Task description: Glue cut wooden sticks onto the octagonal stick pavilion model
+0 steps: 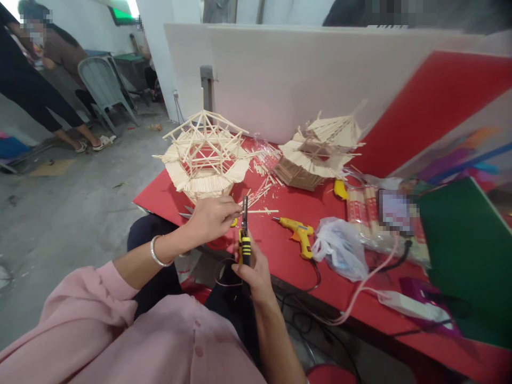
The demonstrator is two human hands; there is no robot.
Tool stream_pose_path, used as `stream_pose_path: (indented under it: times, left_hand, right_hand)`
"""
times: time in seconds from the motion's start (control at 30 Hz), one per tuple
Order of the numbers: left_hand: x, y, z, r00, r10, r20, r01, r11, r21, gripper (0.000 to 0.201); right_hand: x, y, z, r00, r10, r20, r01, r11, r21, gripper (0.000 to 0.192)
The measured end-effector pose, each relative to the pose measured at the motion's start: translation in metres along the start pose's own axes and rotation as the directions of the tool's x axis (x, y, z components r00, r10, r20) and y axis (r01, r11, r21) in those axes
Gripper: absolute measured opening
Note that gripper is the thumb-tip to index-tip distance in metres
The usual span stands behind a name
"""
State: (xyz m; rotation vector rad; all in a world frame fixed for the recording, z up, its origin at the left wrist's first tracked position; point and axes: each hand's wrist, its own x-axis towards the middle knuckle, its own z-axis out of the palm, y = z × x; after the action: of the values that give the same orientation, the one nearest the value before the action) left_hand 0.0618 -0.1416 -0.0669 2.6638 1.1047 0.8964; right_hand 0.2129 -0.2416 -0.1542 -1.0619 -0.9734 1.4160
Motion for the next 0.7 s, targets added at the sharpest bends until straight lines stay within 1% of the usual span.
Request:
stream_pose_path:
  times: [0.1, 0.27, 0.33, 0.43, 0.53, 0.63, 0.7]
  left_hand:
    - [0.001, -0.001, 0.000, 0.999, -0.032, 0.014, 0.032, 0.998, -0.045, 0.023]
    - [0.003, -0.002, -0.003, 0.996, -0.081, 0.045, 0.087, 0.986, -0.140, 0.023]
    - [0.002, -0.003, -0.003, 0.994, -0.098, 0.043, 0.104, 0.980, -0.171, 0.023]
    - [-0.001, -0.006, 0.001, 0.991, -0.130, 0.044, 0.137, 0.965, -0.223, 0.023]
    - [-0.002, -0.009, 0.004, 0.985, -0.163, 0.056, 0.172, 0.944, -0.282, 0.021]
    - [0.000, -0.013, 0.003, 0.975, -0.200, 0.097, 0.220, 0.927, -0.302, 0.021]
    - [0.002, -0.015, 0.001, 0.966, -0.210, 0.153, 0.249, 0.915, -0.317, 0.024]
  right_hand:
    - [-0.001, -0.005, -0.003, 0.999, 0.033, 0.013, -0.032, 0.999, -0.038, 0.063]
    - [0.003, -0.005, -0.006, 1.000, -0.011, 0.003, 0.012, 0.994, -0.108, 0.083]
    - [0.005, -0.002, -0.005, 0.999, -0.040, 0.001, 0.039, 0.992, -0.121, 0.084]
    - [0.006, 0.001, -0.004, 0.997, -0.073, 0.009, 0.074, 0.987, -0.140, 0.080]
    - [0.006, 0.003, -0.003, 0.996, -0.082, 0.024, 0.085, 0.981, -0.172, 0.082]
    - [0.006, 0.004, -0.005, 0.995, -0.089, 0.039, 0.095, 0.971, -0.217, 0.087]
    - [0.007, 0.006, -0.007, 0.994, -0.103, 0.043, 0.110, 0.964, -0.240, 0.090]
